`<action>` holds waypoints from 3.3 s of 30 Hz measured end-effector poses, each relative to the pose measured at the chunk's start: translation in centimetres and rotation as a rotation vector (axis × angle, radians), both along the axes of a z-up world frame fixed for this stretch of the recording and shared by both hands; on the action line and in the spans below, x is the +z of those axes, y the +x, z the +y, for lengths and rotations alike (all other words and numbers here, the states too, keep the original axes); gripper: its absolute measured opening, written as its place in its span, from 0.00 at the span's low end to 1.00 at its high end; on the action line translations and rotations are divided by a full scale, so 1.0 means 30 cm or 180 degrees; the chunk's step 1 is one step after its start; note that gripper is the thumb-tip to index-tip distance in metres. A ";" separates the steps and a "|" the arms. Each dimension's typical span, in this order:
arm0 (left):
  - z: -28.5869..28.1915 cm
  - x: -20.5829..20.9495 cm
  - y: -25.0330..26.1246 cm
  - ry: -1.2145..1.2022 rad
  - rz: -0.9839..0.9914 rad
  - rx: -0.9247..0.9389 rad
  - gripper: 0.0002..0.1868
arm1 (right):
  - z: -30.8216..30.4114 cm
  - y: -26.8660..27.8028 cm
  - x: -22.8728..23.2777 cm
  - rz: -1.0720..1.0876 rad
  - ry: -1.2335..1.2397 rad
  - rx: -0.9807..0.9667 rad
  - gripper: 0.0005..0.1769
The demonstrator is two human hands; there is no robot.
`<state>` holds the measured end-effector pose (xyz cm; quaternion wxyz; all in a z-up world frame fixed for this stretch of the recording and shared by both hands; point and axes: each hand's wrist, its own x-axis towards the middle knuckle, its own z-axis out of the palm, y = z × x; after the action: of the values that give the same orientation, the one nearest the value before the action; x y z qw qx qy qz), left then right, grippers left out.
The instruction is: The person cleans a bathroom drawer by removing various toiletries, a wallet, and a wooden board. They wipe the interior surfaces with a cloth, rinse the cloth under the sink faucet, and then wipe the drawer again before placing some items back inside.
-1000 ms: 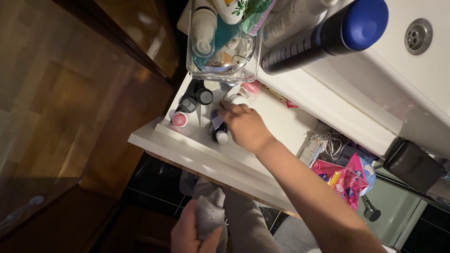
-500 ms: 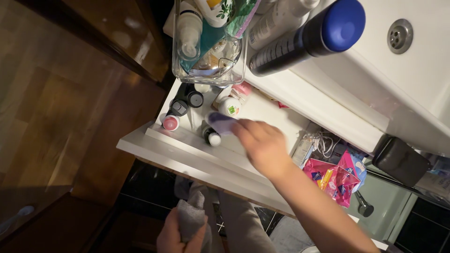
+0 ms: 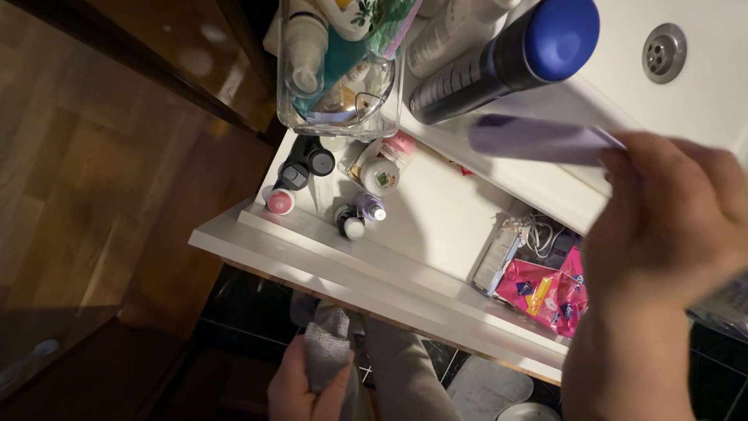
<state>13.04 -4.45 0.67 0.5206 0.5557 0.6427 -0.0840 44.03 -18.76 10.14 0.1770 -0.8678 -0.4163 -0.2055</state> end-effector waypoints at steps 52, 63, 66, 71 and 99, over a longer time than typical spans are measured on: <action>-0.193 -0.036 -0.010 0.0818 -0.0520 -0.0509 0.26 | -0.226 -0.169 0.011 0.0677 0.1158 -0.0077 0.41; -0.219 -0.011 0.030 0.0251 -0.0512 -0.0276 0.25 | -0.009 -0.014 -0.006 0.1201 0.1119 -0.0666 0.27; -0.187 -0.011 0.028 -0.0031 -0.0393 -0.0389 0.24 | 0.003 -0.016 -0.015 0.1112 0.1092 -0.0581 0.28; -0.166 0.025 0.045 -0.0007 -0.0301 -0.0328 0.23 | 0.007 -0.047 -0.026 0.1007 0.1068 -0.0488 0.26; -0.112 -0.005 0.014 -0.0138 -0.0268 -0.0665 0.21 | 0.056 -0.081 -0.284 0.1604 0.1560 -0.1246 0.45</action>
<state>13.47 -7.80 0.53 0.5475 0.6113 0.5569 -0.1282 41.59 -17.08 1.61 0.4328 -0.8860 -0.1254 -0.1092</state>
